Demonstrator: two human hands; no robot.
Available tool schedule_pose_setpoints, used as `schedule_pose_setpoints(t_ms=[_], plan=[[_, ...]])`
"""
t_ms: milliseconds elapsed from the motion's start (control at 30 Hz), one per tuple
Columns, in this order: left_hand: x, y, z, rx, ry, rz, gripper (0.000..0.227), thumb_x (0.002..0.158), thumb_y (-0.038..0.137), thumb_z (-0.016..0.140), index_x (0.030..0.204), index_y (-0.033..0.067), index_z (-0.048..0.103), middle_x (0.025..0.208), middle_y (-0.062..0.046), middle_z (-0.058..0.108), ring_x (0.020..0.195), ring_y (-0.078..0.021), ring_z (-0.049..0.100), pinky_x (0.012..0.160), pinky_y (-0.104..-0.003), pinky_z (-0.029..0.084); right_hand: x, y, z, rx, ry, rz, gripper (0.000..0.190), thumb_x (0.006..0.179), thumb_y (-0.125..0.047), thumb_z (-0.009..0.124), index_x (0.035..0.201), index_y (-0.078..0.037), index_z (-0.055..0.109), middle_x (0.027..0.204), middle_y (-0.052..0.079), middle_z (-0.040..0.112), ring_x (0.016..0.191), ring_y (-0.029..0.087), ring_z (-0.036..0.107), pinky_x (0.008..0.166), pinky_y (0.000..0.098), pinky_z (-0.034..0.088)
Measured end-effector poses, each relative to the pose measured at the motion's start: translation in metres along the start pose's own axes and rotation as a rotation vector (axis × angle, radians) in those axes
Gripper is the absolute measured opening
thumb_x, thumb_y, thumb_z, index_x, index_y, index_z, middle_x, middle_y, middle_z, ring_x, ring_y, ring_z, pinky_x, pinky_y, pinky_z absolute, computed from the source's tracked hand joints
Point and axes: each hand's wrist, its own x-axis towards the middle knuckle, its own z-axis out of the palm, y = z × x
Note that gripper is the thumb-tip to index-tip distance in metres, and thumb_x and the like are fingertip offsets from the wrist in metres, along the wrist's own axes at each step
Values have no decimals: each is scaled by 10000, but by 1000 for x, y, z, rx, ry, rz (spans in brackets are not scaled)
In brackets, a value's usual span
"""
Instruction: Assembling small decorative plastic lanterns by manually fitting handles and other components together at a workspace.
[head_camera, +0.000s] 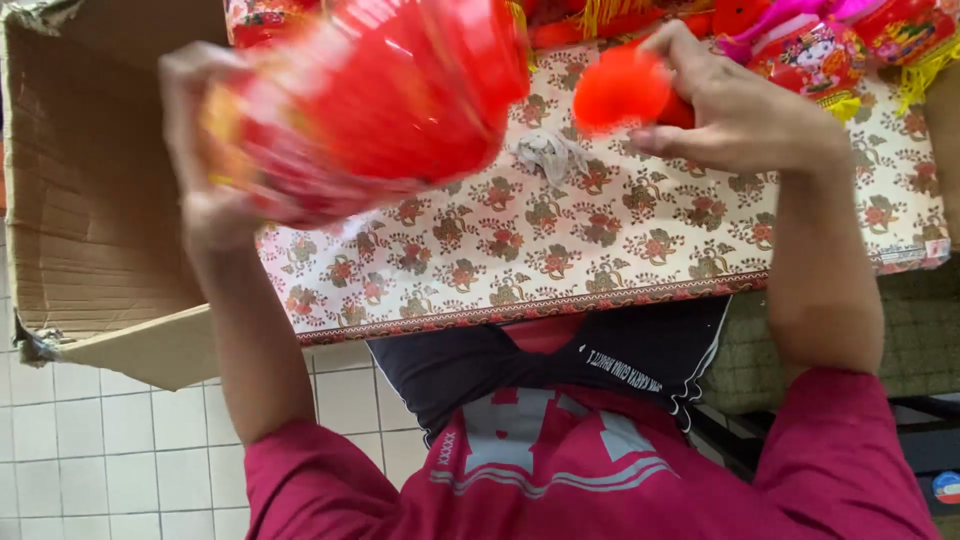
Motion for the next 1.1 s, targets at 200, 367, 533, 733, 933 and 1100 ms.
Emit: schedule_pose_setpoints(t_ms=[200,367,533,733,933,1100], plan=[[-38,-6,-5,8,-230,-342,673,861,351,695,1405,136,363,1529,-211,403,1445,-334,468,1050,-421,579,-4,3,-12,-89,-113,297,441,1013,-102,569,1411,-13,402,1094,161,575,744,260,658,594,370,552],[-43,-2,-4,167,-233,-398,647,883,287,701,1404,116,356,1527,-212,386,1441,-343,434,1092,-435,544,3,5,-10,-307,27,-101,420,1035,-204,583,1441,-96,600,1284,166,690,977,312,660,821,430,452],[-48,-10,-5,411,-273,-292,640,938,420,606,1459,129,375,1591,-207,295,1528,-421,275,1235,-647,357,17,-20,-8,-212,36,-90,397,1069,-113,569,1451,-7,589,902,133,724,613,222,643,582,367,485],[-24,-26,85,787,142,273,353,782,-53,618,1129,9,627,1311,-157,499,1257,-297,498,1109,-531,449,34,-30,-7,57,-61,-56,253,1010,-70,580,1223,35,667,807,102,717,615,146,666,527,266,533],[18,-43,164,1061,-264,353,567,1089,528,619,1433,87,523,1289,-113,625,1168,-262,643,1096,-487,453,37,-4,21,-8,-94,-419,284,1086,-223,439,1223,-2,552,759,82,657,545,131,635,477,226,543],[13,-58,173,985,-257,405,404,1055,289,748,1335,55,573,1150,-103,723,1002,-235,718,852,-415,628,32,17,46,-130,136,-377,590,1158,-315,295,694,-44,538,525,-18,483,377,84,428,318,195,285]])
